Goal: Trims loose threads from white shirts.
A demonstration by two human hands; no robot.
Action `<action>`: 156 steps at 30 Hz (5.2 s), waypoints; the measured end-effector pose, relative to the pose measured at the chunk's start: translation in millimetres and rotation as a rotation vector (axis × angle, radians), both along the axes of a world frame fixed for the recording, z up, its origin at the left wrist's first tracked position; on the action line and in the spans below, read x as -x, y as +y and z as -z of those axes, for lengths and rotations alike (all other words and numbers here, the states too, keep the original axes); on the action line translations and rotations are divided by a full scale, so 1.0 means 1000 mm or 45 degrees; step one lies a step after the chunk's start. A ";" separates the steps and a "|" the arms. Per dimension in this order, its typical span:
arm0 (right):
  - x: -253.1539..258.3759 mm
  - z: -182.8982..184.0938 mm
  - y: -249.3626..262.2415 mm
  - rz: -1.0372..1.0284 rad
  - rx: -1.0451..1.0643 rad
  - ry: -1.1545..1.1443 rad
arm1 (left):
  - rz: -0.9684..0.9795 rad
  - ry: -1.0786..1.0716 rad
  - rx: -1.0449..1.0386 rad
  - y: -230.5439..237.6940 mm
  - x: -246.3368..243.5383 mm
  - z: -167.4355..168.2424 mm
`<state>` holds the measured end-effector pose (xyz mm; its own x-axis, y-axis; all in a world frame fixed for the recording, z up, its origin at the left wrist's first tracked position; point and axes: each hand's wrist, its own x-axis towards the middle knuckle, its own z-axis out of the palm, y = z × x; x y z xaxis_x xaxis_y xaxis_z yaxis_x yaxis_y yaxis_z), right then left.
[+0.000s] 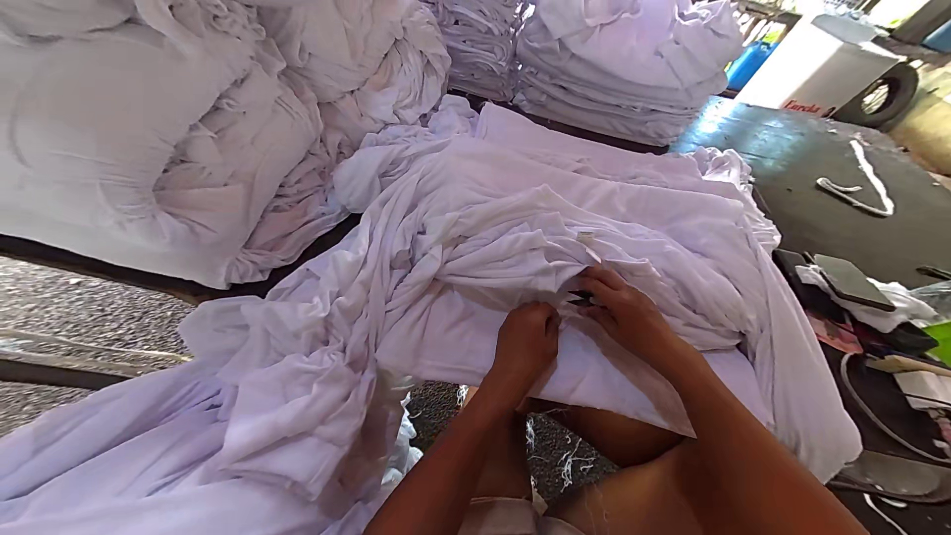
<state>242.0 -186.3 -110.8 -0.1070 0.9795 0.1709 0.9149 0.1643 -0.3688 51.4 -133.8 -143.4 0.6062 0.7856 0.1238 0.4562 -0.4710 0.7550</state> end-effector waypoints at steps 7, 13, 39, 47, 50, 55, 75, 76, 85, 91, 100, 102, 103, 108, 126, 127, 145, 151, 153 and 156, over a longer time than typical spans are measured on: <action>0.014 0.009 -0.004 0.033 -0.114 -0.272 | -0.095 -0.283 -0.012 -0.010 0.000 0.008; 0.008 0.009 -0.001 0.015 -0.147 -0.219 | 0.025 -0.279 0.053 -0.010 0.005 0.008; -0.001 -0.006 0.001 -0.026 0.103 0.029 | -0.274 0.143 -0.093 0.008 0.012 -0.004; 0.019 -0.020 0.032 -0.096 -0.032 0.437 | -0.420 -0.818 0.496 0.037 0.007 -0.005; 0.009 -0.015 0.045 0.054 -0.022 0.558 | -0.520 -1.614 1.242 0.033 0.003 -0.013; 0.006 -0.001 0.050 0.110 -0.056 0.688 | -0.375 -1.833 1.147 0.020 -0.005 -0.005; 0.016 0.004 0.039 0.124 -0.006 0.708 | -0.361 -1.391 0.543 0.017 -0.011 0.020; 0.016 0.004 0.039 0.120 -0.002 0.707 | -0.357 -1.411 0.577 0.017 -0.010 0.020; 0.031 0.003 0.036 0.084 0.062 0.588 | -0.251 -1.646 0.754 0.017 -0.005 0.018; 0.047 0.007 0.036 0.086 -0.009 0.409 | -0.263 -1.628 0.769 0.017 -0.005 0.019; 0.041 0.006 0.036 0.044 -0.063 0.464 | -0.336 -1.653 0.858 0.018 -0.004 0.017; 0.039 0.006 0.035 0.042 -0.114 0.506 | -0.305 -1.585 0.794 0.017 -0.004 0.019; 0.038 0.006 0.034 0.045 -0.131 0.534 | -0.280 -1.524 0.746 0.016 -0.004 0.020; 0.037 0.001 0.034 0.151 -0.129 0.665 | -0.195 -1.345 0.559 0.009 -0.007 0.021; 0.052 0.009 0.007 0.198 -0.211 0.399 | -0.140 -1.289 0.413 0.006 -0.011 0.026; 0.054 0.007 0.005 0.175 -0.254 0.389 | -0.131 -1.274 0.396 0.005 -0.012 0.026; 0.051 0.016 -0.008 0.197 -0.296 0.102 | -0.166 -1.440 0.373 0.006 -0.009 0.032; 0.058 0.020 -0.001 0.148 -0.399 0.061 | -0.160 -1.415 0.340 0.003 -0.009 0.031; 0.057 0.019 0.000 0.137 -0.398 0.067 | -0.156 -1.411 0.338 0.003 -0.008 0.031; 0.053 0.018 0.001 0.125 -0.388 0.078 | -0.132 -1.397 0.330 0.004 -0.008 0.031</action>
<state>188.5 -185.5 -128.8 0.0048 0.8875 0.4608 0.9095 0.1877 -0.3709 59.4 -130.3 -174.5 0.2009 0.9050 0.3750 -0.4852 -0.2406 0.8407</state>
